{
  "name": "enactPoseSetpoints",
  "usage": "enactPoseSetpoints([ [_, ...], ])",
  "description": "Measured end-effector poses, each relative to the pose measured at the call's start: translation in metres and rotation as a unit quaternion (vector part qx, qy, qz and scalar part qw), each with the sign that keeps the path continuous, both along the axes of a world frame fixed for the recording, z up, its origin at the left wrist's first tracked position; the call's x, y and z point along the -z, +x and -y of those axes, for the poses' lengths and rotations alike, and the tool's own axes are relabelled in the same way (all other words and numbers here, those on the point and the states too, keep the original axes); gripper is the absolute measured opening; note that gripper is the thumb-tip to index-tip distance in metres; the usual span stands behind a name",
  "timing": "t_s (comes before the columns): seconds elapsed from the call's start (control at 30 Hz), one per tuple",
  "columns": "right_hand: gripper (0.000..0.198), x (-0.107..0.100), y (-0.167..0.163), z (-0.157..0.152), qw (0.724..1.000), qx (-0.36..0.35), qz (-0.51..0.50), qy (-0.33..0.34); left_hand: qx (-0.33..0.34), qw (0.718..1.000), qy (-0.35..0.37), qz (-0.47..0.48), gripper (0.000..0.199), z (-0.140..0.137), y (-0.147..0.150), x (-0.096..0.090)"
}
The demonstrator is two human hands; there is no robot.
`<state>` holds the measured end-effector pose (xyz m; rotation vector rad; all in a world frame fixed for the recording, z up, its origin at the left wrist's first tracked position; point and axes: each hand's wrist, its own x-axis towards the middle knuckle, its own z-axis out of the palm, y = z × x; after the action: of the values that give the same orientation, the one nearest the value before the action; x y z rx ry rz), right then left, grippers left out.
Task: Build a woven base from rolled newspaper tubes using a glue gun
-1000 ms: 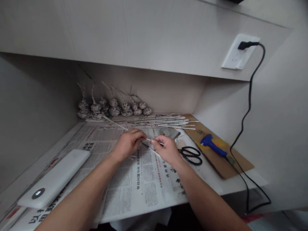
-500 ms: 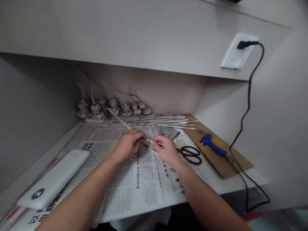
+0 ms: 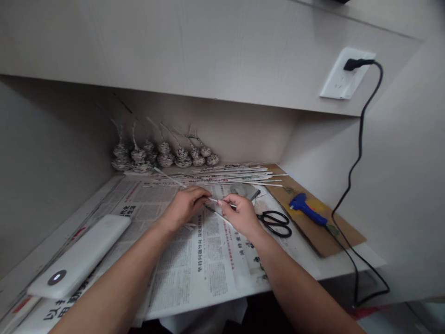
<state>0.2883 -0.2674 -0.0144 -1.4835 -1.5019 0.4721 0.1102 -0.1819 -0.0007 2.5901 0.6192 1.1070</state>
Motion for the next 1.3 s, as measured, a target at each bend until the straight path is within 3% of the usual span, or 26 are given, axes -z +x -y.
enactPoseSetpoints([
  [0.17, 0.027, -0.003, -0.001, 0.001, 1.000, 0.003, 0.009, 0.007, -0.031, 0.999, 0.011, -0.037, 0.012, 0.001, 0.000, -0.001],
  [0.3, 0.026, -0.004, 0.000, 0.001, 1.000, 0.002, -0.007, -0.002, -0.053, 0.998, -0.017, -0.009, 0.013, -0.002, -0.002, 0.000],
  [0.4, 0.025, -0.006, 0.002, -0.002, 0.995, -0.005, -0.096, -0.018, -0.044, 0.999, -0.025, -0.005, 0.012, -0.003, -0.002, 0.000],
  [0.53, 0.047, -0.009, 0.007, -0.007, 0.941, -0.011, -0.335, -0.042, -0.064, 0.996, -0.063, 0.029, 0.014, -0.002, -0.001, 0.000],
  [0.63, 0.049, -0.009, 0.005, -0.009, 0.901, -0.021, -0.430, -0.060, -0.081, 0.988, -0.108, 0.079, 0.016, 0.001, 0.002, 0.002],
  [0.8, 0.035, -0.004, -0.012, -0.007, 0.914, -0.043, -0.402, -0.041, -0.058, 0.987, -0.130, 0.079, 0.017, 0.011, 0.009, 0.005],
  [0.93, 0.028, 0.001, -0.020, -0.007, 0.917, -0.021, -0.398, -0.013, -0.036, 0.990, -0.124, 0.060, 0.018, 0.018, 0.013, 0.007],
  [1.3, 0.036, -0.001, -0.015, -0.010, 0.900, -0.003, -0.435, -0.023, -0.056, 0.991, -0.107, 0.052, 0.025, 0.017, 0.011, 0.005],
])
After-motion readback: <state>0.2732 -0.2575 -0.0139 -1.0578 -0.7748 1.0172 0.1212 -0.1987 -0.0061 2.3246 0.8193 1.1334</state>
